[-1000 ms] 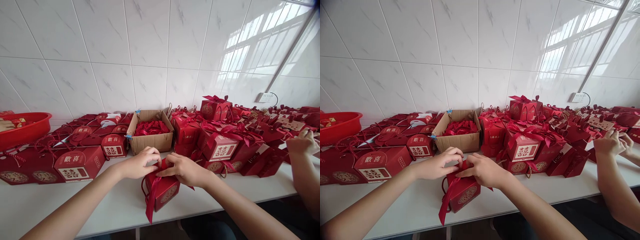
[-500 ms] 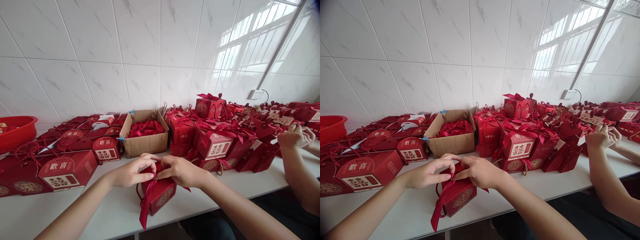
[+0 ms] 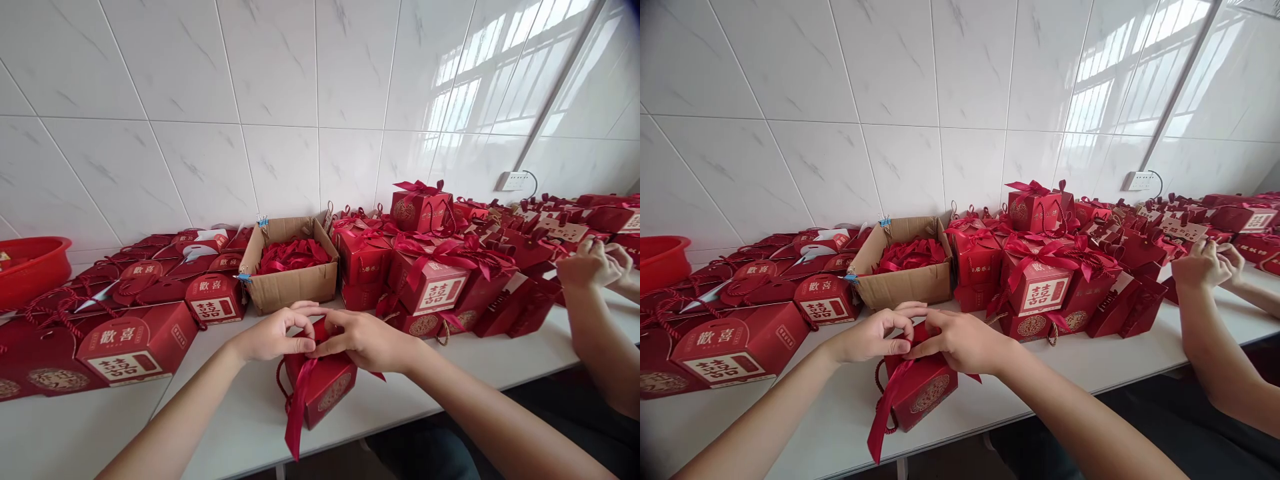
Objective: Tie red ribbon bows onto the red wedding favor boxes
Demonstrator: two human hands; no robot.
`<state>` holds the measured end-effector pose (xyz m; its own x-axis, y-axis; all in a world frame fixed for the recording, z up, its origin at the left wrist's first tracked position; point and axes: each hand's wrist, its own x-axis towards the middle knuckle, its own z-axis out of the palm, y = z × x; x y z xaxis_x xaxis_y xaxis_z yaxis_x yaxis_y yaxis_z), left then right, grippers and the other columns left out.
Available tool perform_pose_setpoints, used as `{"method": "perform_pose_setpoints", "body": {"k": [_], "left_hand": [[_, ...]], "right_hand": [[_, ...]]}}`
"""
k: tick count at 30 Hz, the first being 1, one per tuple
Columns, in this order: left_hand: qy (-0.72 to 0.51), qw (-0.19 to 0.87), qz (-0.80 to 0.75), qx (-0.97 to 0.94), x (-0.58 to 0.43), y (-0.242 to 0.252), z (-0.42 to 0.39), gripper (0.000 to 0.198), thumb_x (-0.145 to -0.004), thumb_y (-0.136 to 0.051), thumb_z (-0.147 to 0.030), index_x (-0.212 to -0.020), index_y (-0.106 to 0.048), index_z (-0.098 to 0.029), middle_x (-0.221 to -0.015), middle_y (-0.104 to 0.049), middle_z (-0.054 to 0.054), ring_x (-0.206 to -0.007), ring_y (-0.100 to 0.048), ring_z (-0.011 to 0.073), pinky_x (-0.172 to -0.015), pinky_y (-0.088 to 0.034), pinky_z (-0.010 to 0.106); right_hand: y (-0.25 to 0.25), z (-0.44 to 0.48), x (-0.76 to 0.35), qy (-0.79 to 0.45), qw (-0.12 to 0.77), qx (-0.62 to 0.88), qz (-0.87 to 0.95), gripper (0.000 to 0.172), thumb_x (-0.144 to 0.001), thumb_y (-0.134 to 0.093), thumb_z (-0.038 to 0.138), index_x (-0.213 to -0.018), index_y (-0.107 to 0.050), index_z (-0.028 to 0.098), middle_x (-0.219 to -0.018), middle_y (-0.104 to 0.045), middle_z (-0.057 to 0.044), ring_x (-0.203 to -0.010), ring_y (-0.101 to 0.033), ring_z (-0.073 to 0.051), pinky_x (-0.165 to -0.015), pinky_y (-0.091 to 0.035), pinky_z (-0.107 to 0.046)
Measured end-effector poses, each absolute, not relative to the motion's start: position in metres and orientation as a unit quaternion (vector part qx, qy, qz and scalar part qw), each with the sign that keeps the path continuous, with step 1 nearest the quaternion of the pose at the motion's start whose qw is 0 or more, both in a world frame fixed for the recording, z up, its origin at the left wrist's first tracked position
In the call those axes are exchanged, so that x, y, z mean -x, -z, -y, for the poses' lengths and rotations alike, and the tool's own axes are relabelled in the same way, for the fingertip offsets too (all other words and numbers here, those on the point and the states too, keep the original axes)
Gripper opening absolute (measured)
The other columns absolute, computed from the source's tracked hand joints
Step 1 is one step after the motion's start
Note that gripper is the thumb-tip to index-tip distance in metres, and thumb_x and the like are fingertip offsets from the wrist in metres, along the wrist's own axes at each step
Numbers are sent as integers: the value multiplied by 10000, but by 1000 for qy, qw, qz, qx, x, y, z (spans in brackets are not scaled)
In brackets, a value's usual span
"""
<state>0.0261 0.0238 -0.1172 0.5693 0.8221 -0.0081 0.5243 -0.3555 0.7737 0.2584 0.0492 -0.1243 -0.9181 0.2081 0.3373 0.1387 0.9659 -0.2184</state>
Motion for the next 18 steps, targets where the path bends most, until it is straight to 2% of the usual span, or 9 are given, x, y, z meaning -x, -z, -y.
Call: {"method": "perform_pose_setpoints", "body": {"k": [4,7,11,13,15,18], "left_hand": [[-228,427,-399,-779,-27,121,-25,434,-863,-545,-539,-649,-651,-176,-1401,-522,73,-1400,-311,283,-1146,-249,407],[-267,454,-391,-754,-25,122,-23,398,-880,-544,-480,-645,-643,-174,-1391,-532,66,-1369,-373,277,-1149,-248,402],[-282,473,-417,-723,-14,120,-24,230,-850,-565,-337,-709,-662,-183,-1373,-554,62,-1371,-373,275,-1148,-245,409],[-289,479,-431,-708,-8,118,-27,154,-808,-550,-256,-729,-657,-178,-1370,-553,62,-1317,-443,277,-1122,-294,410],[-298,477,-445,-697,-3,119,-29,136,-776,-518,-208,-696,-621,-168,-1369,-547,65,-1239,-515,275,-1077,-356,410],[-306,466,-460,-691,2,124,-28,141,-746,-481,-172,-623,-549,-165,-1374,-530,55,-1208,-531,280,-1049,-386,411]], "right_hand": [[127,-49,-254,-128,208,72,967,444,-853,-455,16,-1148,-696,242,-1203,-552,-109,-1203,-508,-215,-878,-498,-299],[129,-47,-249,-141,222,75,962,424,-857,-471,27,-1143,-696,245,-1206,-551,-111,-1230,-496,-225,-889,-502,-314],[129,-51,-239,-164,229,100,954,421,-882,-457,40,-1172,-682,246,-1129,-570,-106,-1079,-572,-191,-873,-502,-303],[129,-57,-232,-167,231,112,952,434,-884,-437,28,-1169,-687,240,-1065,-574,-102,-994,-582,-174,-848,-500,-293],[129,-63,-224,-162,226,120,953,450,-882,-428,20,-1162,-694,250,-991,-564,-90,-904,-573,-160,-794,-497,-280],[130,-71,-215,-163,217,110,956,455,-877,-438,18,-1147,-704,269,-902,-538,-67,-806,-538,-144,-715,-476,-255]]}}
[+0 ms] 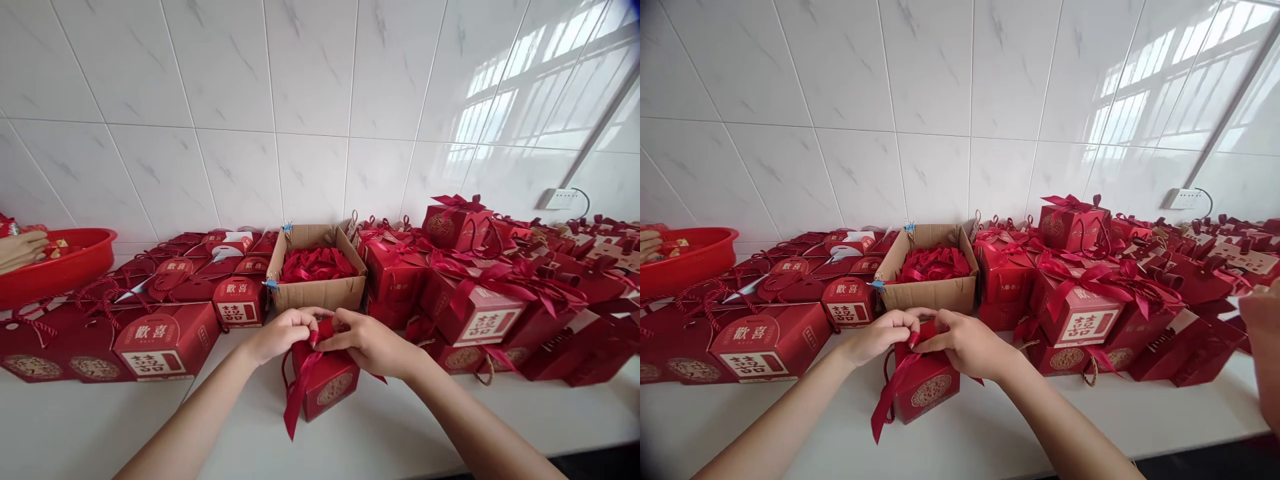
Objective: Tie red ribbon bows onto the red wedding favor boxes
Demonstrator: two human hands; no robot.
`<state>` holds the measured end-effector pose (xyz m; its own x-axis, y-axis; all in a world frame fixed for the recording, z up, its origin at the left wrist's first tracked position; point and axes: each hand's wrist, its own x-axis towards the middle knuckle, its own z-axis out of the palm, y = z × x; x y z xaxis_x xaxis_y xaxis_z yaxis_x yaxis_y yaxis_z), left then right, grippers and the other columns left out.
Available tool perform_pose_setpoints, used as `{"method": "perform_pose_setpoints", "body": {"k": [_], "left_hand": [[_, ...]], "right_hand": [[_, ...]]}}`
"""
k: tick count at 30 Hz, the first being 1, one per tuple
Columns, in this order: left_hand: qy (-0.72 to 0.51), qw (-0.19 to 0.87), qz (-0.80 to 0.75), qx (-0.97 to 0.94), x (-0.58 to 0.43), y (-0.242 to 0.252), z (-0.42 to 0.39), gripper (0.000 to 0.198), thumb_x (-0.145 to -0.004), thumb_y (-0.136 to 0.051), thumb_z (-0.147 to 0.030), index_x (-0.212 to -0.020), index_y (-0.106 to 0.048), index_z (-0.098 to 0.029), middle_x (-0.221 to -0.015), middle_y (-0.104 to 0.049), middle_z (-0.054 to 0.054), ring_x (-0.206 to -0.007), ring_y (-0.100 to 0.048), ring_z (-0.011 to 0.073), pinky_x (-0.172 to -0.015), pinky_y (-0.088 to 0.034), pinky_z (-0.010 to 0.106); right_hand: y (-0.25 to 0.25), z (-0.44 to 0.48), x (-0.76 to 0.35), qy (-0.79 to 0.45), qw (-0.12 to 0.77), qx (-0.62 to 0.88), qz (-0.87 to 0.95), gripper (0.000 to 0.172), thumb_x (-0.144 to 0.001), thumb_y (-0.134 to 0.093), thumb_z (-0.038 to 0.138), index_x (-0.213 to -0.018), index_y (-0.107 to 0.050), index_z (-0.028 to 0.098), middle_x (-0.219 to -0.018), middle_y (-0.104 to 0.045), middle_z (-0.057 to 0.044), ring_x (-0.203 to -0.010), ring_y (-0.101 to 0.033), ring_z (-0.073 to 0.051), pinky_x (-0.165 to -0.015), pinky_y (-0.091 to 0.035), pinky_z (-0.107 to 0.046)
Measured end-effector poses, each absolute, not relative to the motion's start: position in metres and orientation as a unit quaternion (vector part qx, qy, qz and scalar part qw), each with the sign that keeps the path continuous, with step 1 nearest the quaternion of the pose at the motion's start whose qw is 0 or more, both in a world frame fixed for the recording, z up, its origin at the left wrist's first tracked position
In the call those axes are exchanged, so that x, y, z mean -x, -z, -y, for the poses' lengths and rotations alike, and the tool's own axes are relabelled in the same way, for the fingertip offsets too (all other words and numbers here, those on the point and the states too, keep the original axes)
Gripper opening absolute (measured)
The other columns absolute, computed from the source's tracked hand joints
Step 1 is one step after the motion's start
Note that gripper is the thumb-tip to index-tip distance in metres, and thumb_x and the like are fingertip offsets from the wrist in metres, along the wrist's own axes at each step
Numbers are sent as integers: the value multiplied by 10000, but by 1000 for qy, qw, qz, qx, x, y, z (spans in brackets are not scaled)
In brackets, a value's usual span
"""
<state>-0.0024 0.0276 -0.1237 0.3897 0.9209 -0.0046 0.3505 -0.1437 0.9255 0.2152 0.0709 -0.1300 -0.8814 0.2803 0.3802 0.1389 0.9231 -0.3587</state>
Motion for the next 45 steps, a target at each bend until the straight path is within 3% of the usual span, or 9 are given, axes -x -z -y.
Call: {"method": "perform_pose_setpoints", "body": {"k": [6,12,18,27,31,36,41,45], "left_hand": [[-316,441,-474,-693,5,126,-16,120,-737,-480,-184,-678,-584,-173,-1335,-530,58,-1288,-438,289,-1077,-350,394],[-320,384,-502,-706,2,123,-8,214,-850,-459,-294,-798,-639,-192,-1203,-558,62,-1233,-443,257,-1100,-300,382],[-356,326,-477,-735,-2,126,-5,147,-835,-560,-290,-756,-631,-188,-884,-609,43,-986,-522,215,-961,-411,342],[-353,374,-416,-750,-4,128,-6,193,-849,-641,-335,-733,-715,-200,-706,-643,35,-880,-507,192,-818,-449,315],[-345,402,-421,-736,-3,130,-7,157,-750,-749,-354,-734,-727,-199,-729,-626,32,-916,-531,198,-866,-451,329],[-349,417,-421,-726,-3,133,-11,253,-656,-818,-406,-691,-689,-191,-789,-639,35,-990,-564,220,-945,-439,357],[-363,410,-367,-752,-3,130,-10,323,-808,-650,-505,-761,-656,-186,-995,-671,81,-1214,-477,265,-1060,-362,396],[-352,432,-377,-740,-4,129,-6,240,-852,-612,-410,-799,-584,-178,-1032,-622,82,-1104,-538,251,-999,-406,385]], "right_hand": [[136,-72,-212,-199,222,84,951,424,-882,-462,33,-1137,-710,264,-935,-553,-69,-802,-531,-136,-718,-468,-259],[142,-69,-215,-264,253,89,926,431,-885,-457,24,-1124,-713,275,-955,-539,-65,-864,-545,-142,-771,-482,-267],[145,-69,-216,-277,259,96,920,438,-877,-467,24,-1126,-713,289,-901,-511,-50,-805,-517,-133,-721,-469,-264],[144,-67,-218,-304,271,56,912,364,-872,-498,25,-987,-763,247,-875,-524,-45,-782,-518,-118,-679,-448,-241],[143,-66,-221,-307,266,46,913,370,-873,-486,22,-985,-762,240,-874,-520,-47,-773,-506,-116,-679,-451,-243],[142,-65,-222,-302,270,48,913,381,-885,-463,24,-990,-758,241,-894,-540,-54,-800,-513,-122,-709,-470,-255],[144,-64,-223,-313,287,48,904,366,-880,-482,28,-1010,-759,227,-892,-522,-52,-816,-520,-121,-746,-481,-257],[146,-65,-224,-322,290,51,900,390,-874,-472,12,-1030,-754,231,-890,-500,-47,-807,-512,-117,-731,-476,-252]]}}
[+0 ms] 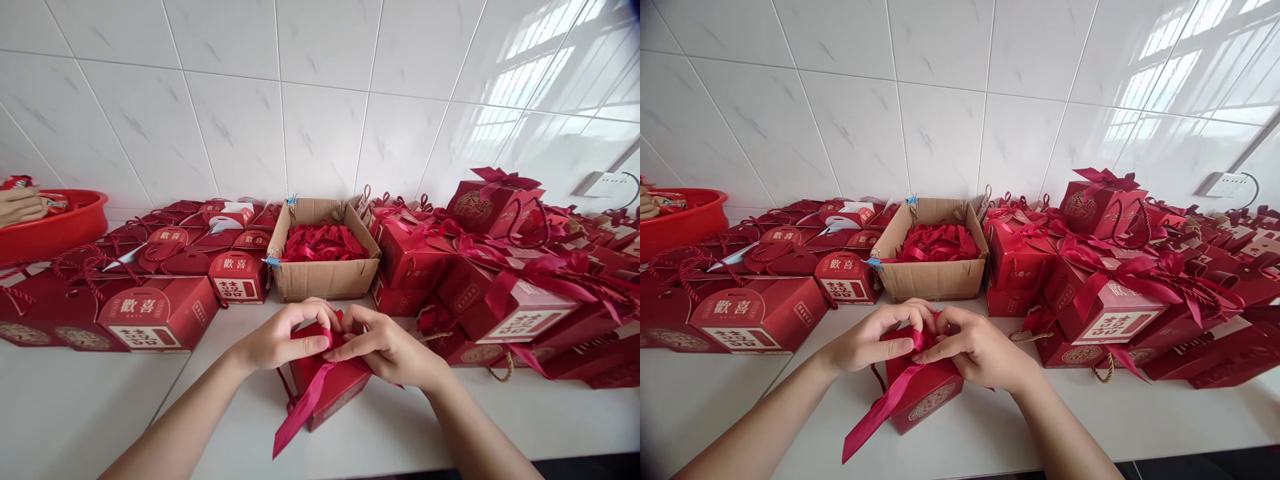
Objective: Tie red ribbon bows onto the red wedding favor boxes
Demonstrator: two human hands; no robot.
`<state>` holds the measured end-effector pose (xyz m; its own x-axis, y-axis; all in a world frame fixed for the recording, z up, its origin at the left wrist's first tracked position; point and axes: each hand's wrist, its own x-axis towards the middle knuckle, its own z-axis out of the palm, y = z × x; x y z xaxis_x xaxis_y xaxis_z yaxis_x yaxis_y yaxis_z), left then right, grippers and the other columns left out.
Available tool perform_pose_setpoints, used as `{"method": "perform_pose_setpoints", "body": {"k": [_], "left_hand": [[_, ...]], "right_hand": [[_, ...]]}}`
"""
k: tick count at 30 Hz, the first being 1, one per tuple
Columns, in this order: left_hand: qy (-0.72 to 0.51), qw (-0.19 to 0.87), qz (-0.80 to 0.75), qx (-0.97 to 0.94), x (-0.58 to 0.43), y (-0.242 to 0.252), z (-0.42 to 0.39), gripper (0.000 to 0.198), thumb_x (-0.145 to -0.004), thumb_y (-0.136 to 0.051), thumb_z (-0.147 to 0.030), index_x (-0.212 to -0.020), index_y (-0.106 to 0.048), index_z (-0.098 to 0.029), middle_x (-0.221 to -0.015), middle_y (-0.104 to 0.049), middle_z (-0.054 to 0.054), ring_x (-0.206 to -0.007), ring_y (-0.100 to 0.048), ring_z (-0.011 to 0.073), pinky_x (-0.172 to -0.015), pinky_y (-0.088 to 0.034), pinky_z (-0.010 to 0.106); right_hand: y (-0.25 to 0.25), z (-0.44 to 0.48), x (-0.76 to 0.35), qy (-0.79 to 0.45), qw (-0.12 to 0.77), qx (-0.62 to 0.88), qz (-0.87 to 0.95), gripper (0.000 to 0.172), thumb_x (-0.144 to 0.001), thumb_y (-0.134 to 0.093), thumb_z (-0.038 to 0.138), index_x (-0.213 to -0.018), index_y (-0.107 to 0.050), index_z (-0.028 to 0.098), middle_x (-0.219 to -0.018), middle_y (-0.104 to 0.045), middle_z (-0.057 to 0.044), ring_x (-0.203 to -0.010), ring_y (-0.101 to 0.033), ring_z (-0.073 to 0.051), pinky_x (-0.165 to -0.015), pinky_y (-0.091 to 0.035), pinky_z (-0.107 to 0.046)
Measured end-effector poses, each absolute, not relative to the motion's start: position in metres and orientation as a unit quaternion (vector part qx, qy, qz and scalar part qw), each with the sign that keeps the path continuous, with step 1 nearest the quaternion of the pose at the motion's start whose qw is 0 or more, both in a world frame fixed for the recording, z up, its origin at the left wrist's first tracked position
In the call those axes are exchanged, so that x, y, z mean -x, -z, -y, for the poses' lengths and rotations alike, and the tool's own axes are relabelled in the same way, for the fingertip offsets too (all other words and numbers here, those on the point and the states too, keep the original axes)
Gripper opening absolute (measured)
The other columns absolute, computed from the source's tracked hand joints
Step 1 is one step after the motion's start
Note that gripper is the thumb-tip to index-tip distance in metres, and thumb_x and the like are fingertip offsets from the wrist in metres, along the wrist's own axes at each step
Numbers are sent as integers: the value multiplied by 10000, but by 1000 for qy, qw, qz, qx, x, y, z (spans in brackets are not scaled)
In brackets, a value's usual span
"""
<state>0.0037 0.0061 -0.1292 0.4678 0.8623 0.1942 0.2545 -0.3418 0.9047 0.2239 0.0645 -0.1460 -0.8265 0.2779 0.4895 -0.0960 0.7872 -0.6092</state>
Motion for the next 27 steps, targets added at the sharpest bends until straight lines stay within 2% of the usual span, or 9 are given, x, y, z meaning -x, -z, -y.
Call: {"method": "perform_pose_setpoints", "body": {"k": [3,8,14,18,23,27], "left_hand": [[-345,439,-386,-735,-4,131,-6,233,-841,-624,-399,-824,-541,-181,-1024,-586,64,-1005,-556,220,-943,-429,360],[-336,434,-385,-742,-6,133,-7,350,-795,-649,-487,-760,-477,-184,-1016,-571,66,-998,-536,225,-923,-430,349],[-318,407,-401,-757,-8,130,-6,315,-794,-645,-465,-705,-573,-172,-1058,-591,92,-1127,-505,265,-1014,-383,376],[-340,402,-404,-748,-6,129,-6,284,-813,-629,-429,-693,-575,-178,-1059,-606,88,-1126,-514,263,-1005,-376,365],[-360,375,-428,-739,-7,130,-4,275,-837,-607,-380,-663,-539,-178,-1030,-610,70,-1082,-538,234,-982,-370,332],[-375,359,-469,-715,-17,127,1,217,-848,-606,-320,-715,-497,-187,-950,-619,26,-955,-575,180,-901,-411,286]], "right_hand": [[147,-65,-224,-318,286,54,902,418,-866,-456,-3,-1016,-757,247,-889,-491,-44,-806,-502,-121,-718,-468,-254],[146,-65,-224,-322,283,51,902,421,-858,-465,-14,-1014,-756,246,-886,-486,-41,-803,-492,-121,-716,-453,-255],[148,-63,-226,-345,268,69,897,451,-863,-457,-18,-1030,-751,280,-907,-453,-40,-827,-495,-125,-735,-453,-268],[148,-62,-228,-345,263,73,898,484,-854,-444,-39,-1086,-734,271,-900,-446,-42,-827,-484,-128,-744,-447,-273],[146,-62,-231,-343,251,74,902,460,-872,-437,-13,-1105,-728,257,-863,-442,-40,-764,-463,-123,-702,-442,-270],[146,-63,-230,-355,286,60,888,413,-887,-445,17,-1077,-738,237,-893,-490,-54,-800,-515,-125,-719,-466,-266]]}}
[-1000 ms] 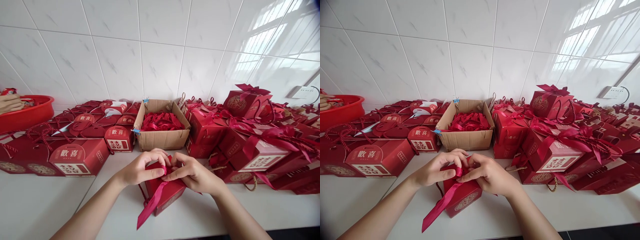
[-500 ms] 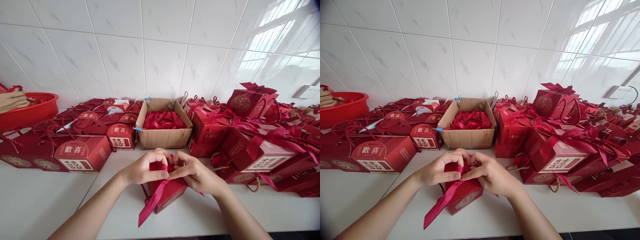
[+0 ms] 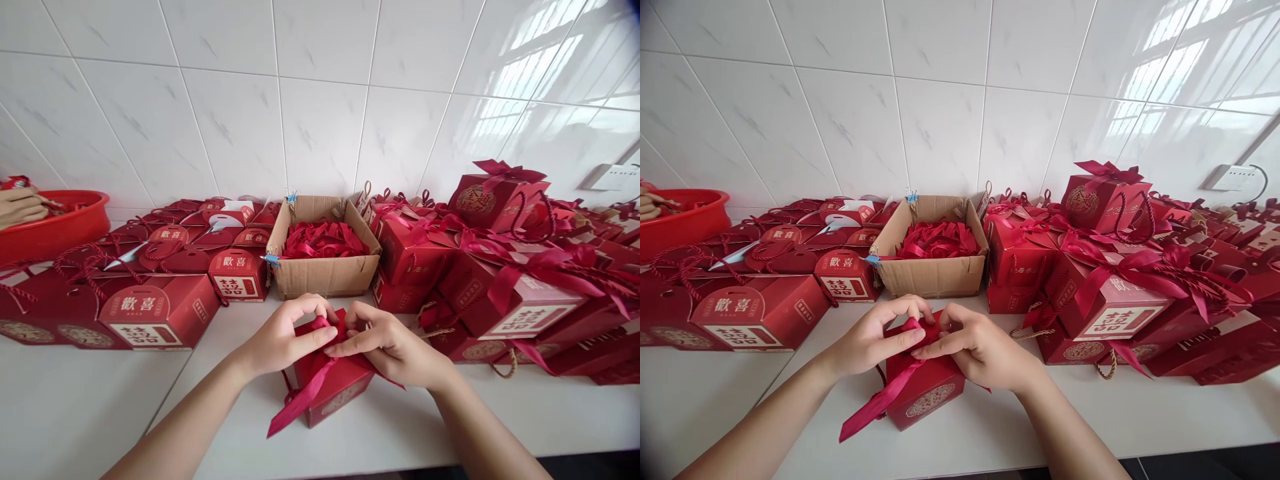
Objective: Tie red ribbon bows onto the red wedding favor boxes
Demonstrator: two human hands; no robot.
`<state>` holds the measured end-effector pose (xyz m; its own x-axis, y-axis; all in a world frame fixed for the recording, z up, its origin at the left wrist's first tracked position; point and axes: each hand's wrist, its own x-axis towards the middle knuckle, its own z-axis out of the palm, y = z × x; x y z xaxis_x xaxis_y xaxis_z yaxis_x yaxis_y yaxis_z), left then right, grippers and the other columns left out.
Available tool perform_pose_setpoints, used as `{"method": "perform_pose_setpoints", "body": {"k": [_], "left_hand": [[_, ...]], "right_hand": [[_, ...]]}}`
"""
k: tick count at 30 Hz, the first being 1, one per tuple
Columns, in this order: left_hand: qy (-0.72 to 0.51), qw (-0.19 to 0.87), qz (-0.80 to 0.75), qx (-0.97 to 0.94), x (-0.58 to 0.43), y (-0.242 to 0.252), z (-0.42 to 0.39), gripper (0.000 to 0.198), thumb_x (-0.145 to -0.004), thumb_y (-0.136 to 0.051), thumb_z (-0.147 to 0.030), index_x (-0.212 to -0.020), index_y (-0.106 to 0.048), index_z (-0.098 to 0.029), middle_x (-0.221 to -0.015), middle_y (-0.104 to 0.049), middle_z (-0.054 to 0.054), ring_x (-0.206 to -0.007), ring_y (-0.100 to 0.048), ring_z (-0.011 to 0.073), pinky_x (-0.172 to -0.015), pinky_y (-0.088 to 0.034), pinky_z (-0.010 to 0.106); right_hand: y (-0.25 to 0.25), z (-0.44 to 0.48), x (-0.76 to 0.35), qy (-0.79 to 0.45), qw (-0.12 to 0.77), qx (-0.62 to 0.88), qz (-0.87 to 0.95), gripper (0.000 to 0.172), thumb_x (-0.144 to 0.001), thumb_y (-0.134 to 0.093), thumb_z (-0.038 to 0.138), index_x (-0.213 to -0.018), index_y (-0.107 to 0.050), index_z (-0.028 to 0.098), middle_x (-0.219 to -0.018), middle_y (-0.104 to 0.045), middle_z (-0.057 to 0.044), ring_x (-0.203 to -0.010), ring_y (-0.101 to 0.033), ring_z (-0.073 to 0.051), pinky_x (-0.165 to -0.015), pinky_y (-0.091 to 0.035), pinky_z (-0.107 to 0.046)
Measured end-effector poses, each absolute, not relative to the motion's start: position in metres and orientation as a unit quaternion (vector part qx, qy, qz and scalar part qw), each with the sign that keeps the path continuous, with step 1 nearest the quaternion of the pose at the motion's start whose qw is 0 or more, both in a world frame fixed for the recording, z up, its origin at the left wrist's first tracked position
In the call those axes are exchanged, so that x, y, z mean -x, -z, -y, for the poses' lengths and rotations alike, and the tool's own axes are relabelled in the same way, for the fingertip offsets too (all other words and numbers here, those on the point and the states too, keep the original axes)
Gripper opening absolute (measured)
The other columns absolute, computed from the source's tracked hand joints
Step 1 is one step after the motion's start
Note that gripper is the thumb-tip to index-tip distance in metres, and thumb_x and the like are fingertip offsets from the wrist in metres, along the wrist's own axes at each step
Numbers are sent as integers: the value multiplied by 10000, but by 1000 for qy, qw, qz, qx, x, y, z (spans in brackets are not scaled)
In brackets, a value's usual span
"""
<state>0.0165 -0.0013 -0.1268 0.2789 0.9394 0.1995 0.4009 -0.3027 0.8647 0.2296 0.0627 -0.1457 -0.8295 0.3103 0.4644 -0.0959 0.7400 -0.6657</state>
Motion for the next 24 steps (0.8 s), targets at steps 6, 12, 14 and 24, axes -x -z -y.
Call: {"method": "perform_pose_setpoints", "body": {"k": [6,12,14,24], "left_hand": [[-405,364,-514,-663,-28,125,11,248,-875,-577,-363,-721,-488,-190,-856,-635,6,-828,-585,155,-772,-444,263],[-440,386,-562,-585,-36,132,11,379,-836,-613,-426,-642,-388,-191,-806,-648,19,-763,-593,170,-672,-444,271],[-448,400,-575,-556,-38,133,11,407,-810,-642,-424,-624,-366,-190,-788,-646,17,-742,-587,164,-655,-438,266],[-467,464,-546,-519,-37,132,12,419,-733,-736,-328,-577,-381,-171,-814,-673,31,-746,-587,144,-665,-439,247]], "right_hand": [[144,-59,-226,-384,388,90,833,206,-898,-526,99,-928,-713,179,-822,-597,-41,-739,-572,-115,-677,-473,-241],[148,-55,-221,-398,406,183,802,105,-892,-595,215,-996,-593,199,-885,-638,-26,-737,-557,-114,-666,-460,-236],[148,-54,-220,-412,398,188,798,85,-899,-586,232,-978,-592,199,-873,-627,-20,-737,-546,-111,-676,-459,-235],[149,-56,-221,-492,368,173,770,75,-905,-582,258,-940,-581,191,-795,-560,0,-726,-502,-107,-677,-433,-235]]}}
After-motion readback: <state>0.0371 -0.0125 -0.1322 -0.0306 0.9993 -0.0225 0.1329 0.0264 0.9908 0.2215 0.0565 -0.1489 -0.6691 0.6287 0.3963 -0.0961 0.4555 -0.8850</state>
